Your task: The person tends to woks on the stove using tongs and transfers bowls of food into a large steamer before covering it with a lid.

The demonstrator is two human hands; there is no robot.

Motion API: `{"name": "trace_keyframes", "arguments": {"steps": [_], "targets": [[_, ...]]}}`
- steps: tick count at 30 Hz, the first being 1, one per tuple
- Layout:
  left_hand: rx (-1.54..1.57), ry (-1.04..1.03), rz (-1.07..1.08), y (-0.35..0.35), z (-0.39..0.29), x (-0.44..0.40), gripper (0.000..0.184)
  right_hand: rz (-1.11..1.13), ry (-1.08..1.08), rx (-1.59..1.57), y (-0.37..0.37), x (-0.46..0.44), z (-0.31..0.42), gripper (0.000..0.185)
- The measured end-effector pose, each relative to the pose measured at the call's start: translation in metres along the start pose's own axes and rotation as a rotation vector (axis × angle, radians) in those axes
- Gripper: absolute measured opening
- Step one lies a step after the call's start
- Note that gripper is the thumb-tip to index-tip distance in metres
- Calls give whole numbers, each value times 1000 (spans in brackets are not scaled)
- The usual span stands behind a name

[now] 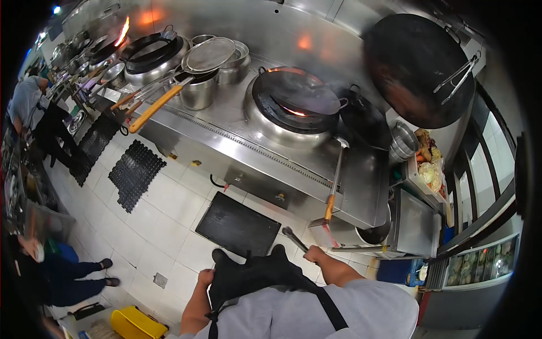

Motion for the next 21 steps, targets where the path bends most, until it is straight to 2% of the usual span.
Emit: {"name": "trace_keyframes", "arguments": {"steps": [1, 3, 4, 5, 6, 7, 8, 10, 11, 13, 15, 17, 19, 21], "targets": [[-90, -40, 59, 12, 11, 7, 40, -1, -7, -6, 4, 8, 8, 51], [-456, -83, 251, 33, 50, 6, 40, 106, -205, -237, 13, 28, 18, 56], [-591, -113, 327, 47, 54, 14, 39, 112, -213, -245, 10, 28, 23, 56], [-605, -113, 341, 61, 56, 21, 39, -20, -204, -278, 4, 28, 30, 47], [-562, 90, 432, 81, 49, 31, 38, -152, -195, -315, -5, 30, 37, 44], [-517, 295, 510, 97, 58, 33, 38, -183, -222, -369, -4, 35, 47, 44], [-540, 293, 510, 111, 60, 27, 38, -194, -252, -461, -3, 42, 56, 45], [-354, 463, 386, 133, 91, -3, 39, -225, -227, -501, 2, 53, 73, 49], [-549, 133, 483, 150, 91, -13, 38, -263, -247, -515, 0, 57, 79, 50], [-390, 169, 267, 167, 77, -43, 37, -247, -265, -531, -2, 59, 83, 50], [-856, -284, 333, 184, 51, -78, 31, -223, -290, -549, -1, 66, 86, 49], [-308, 74, 72, 180, 25, -98, 36, -114, -384, -572, -4, 75, 85, 47], [120, 74, -108, 167, -9, -101, 37, -71, -389, -559, -14, 73, 80, 45], [219, 60, -84, 154, -45, -90, 38, -14, -400, -541, -24, 69, 75, 41]]}}
Point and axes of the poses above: each hand's wrist, its own x-axis away from the middle knuckle, its own y-axis out of the back of the hand, z = x × y, the point moved 1 cm from there along -x, towards the middle knuckle, and after that the axes turned 8 degrees about x, right-handed, at the moved point
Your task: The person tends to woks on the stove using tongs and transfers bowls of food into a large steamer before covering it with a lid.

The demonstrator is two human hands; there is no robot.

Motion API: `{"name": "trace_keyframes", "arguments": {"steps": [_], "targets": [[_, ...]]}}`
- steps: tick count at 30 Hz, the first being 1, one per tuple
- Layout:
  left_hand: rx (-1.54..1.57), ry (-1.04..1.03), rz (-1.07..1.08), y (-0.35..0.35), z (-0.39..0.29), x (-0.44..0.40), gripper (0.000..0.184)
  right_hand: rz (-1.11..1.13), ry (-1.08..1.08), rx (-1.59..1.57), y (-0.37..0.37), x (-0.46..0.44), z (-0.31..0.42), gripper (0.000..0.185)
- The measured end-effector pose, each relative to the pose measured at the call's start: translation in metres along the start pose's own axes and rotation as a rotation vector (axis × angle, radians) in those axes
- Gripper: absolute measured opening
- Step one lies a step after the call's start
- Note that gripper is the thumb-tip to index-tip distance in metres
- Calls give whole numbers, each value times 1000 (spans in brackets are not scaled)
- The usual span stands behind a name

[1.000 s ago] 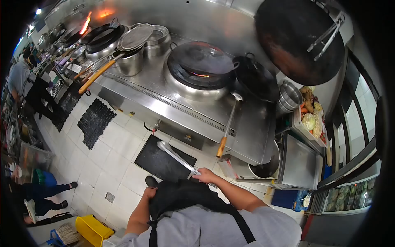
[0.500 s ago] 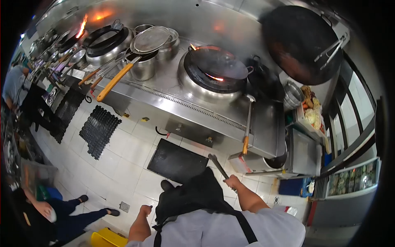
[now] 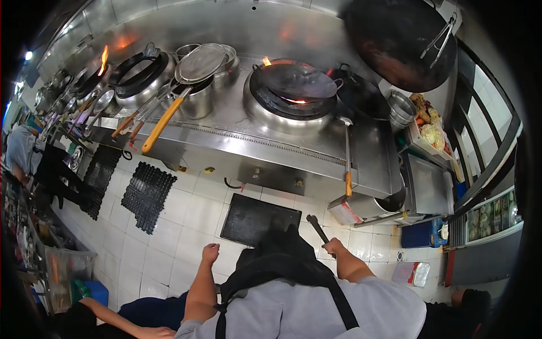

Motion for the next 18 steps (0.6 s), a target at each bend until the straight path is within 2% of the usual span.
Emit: {"name": "trace_keyframes", "arguments": {"steps": [1, 3, 5, 7, 9, 11, 13, 14, 15, 17, 18], "targets": [[99, -7, 31, -12, -12, 6, 40, -3, 2, 0, -1, 0, 0, 41], [29, 19, 90, -34, -5, 16, 41, 34, 5, -35, -5, -1, 1, 38], [-158, -69, 181, -54, 44, 6, 42, 46, 10, -31, -9, -8, 6, 40], [-314, -15, 278, -54, 46, 37, 43, -17, 76, -4, -16, -17, 9, 42], [-432, -23, 428, -58, 107, 20, 47, -11, 93, -6, -16, -19, 15, 43], [-695, -441, 608, -43, 92, 40, 46, -8, 116, -11, -9, -20, 29, 44], [-491, -224, 432, -19, 120, 42, 42, 19, 133, -14, -1, -13, 36, 47], [-374, -134, 332, 2, 90, 68, 40, -4, 130, -22, -1, -15, 38, 45], [-376, -132, 330, 7, 80, 66, 40, -1, 132, -23, -3, -21, 36, 45], [-934, -328, 403, 22, 102, 40, 38, 14, 143, -25, -5, -29, 37, 43], [-938, -325, 398, 24, 94, 39, 38, 17, 149, -26, -1, -27, 40, 43]]}}
Point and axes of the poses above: each hand's wrist, its own x-axis away from the middle knuckle, its own y-axis out of the back of the hand, z = x × y, the point moved 1 cm from there along -x, towards the middle knuckle, and after that the axes turned 8 degrees about x, right-handed, at the moved point
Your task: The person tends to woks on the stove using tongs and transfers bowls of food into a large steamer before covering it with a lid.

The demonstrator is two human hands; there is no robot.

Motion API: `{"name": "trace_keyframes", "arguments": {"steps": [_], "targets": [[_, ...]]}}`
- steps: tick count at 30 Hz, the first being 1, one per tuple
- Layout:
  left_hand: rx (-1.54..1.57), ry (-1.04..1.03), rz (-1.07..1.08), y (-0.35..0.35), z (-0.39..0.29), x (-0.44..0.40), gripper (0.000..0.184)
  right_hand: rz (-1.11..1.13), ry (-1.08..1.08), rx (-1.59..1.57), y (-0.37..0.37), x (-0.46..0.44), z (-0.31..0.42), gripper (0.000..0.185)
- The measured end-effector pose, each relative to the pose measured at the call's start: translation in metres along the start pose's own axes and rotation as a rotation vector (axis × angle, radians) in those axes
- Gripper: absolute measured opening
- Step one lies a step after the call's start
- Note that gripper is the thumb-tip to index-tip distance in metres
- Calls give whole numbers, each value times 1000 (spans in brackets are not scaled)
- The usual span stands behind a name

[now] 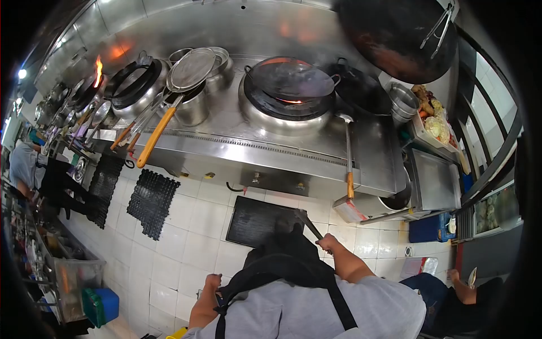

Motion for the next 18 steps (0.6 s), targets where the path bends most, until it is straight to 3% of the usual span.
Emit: {"name": "trace_keyframes", "arguments": {"steps": [2, 5, 8, 11, 15, 18], "targets": [[893, 687, -113, 29, -14, -2, 36, 79, -89, -12, 7, 6, 3, 43], [971, 568, -294, 62, -48, -11, 33, 100, -113, -6, 11, 5, 5, 42], [1063, 512, -315, 74, -77, -27, 31, 105, -109, -9, 10, 2, 6, 42], [1074, 365, -287, 48, -78, -49, 31, 106, -94, -16, 6, -4, 5, 41], [773, 361, -162, 55, -115, -34, 33, 94, -73, -37, 4, -4, 6, 40], [724, 312, -134, 49, -106, -27, 33, 108, -84, -74, 0, -4, 4, 39]]}}
Point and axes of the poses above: each hand's wrist, its own x-axis away from the middle knuckle, its own y-axis out of the back of the hand, z = x × y, the point moved 1 cm from there along -x, towards the middle knuckle, and after that the axes turned 8 degrees about x, right-handed, at the moved point
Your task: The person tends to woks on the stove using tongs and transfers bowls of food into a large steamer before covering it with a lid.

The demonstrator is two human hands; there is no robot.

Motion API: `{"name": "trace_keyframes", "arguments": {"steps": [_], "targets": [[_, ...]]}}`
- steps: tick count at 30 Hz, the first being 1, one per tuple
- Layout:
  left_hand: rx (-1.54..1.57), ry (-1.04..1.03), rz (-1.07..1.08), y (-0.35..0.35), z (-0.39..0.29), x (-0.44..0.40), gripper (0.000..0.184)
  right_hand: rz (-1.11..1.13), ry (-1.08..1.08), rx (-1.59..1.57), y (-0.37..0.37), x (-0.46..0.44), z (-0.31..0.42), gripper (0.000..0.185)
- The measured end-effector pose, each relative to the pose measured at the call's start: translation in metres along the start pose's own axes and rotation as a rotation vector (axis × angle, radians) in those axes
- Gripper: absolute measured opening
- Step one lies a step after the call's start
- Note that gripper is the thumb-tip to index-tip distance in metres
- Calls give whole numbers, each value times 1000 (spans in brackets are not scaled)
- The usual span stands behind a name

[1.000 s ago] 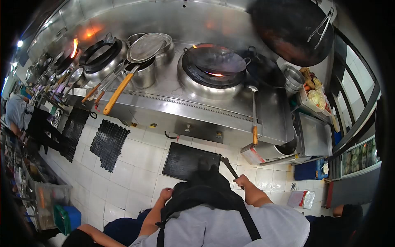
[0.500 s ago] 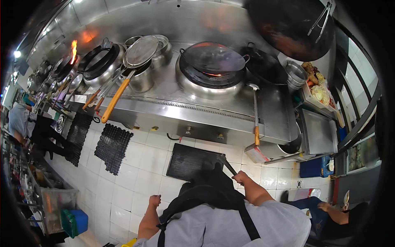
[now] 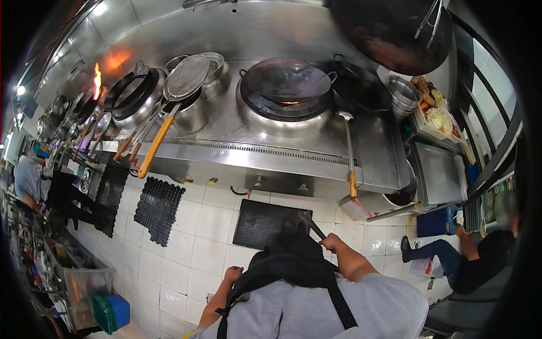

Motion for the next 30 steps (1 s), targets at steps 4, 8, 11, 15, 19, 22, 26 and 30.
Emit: {"name": "trace_keyframes", "arguments": {"steps": [4, 8, 11, 15, 19, 22, 26, 30], "targets": [[-51, -13, -2, 19, -5, 24, 34, 13, -15, 2, -1, 1, -4, 38], [-165, -192, 39, 37, 56, -7, 32, 3, 5, 10, -2, 4, -9, 40], [74, 78, -80, 39, 36, 4, 30, 11, -13, 15, -5, -1, -11, 40], [92, 51, -50, 36, 36, 4, 28, 11, -3, 8, -5, 1, -8, 41], [122, 111, -62, 22, 14, 13, 27, 1, 7, 29, -9, 2, -5, 40], [100, 79, -31, 15, 2, 20, 29, -8, 2, 27, -8, 8, -1, 40], [111, 49, -21, 13, 1, 18, 31, 10, -24, -1, -7, 16, -4, 38], [61, 33, -61, 18, 5, 19, 30, 1, -18, 46, -7, 15, -9, 39]]}}
Point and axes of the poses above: each hand's wrist, its own x-axis away from the middle knuckle, its own y-axis out of the back of the hand, z = x × y, the point moved 1 cm from there along -x, towards the middle knuckle, and after that the axes turned 8 degrees about x, right-handed, at the moved point
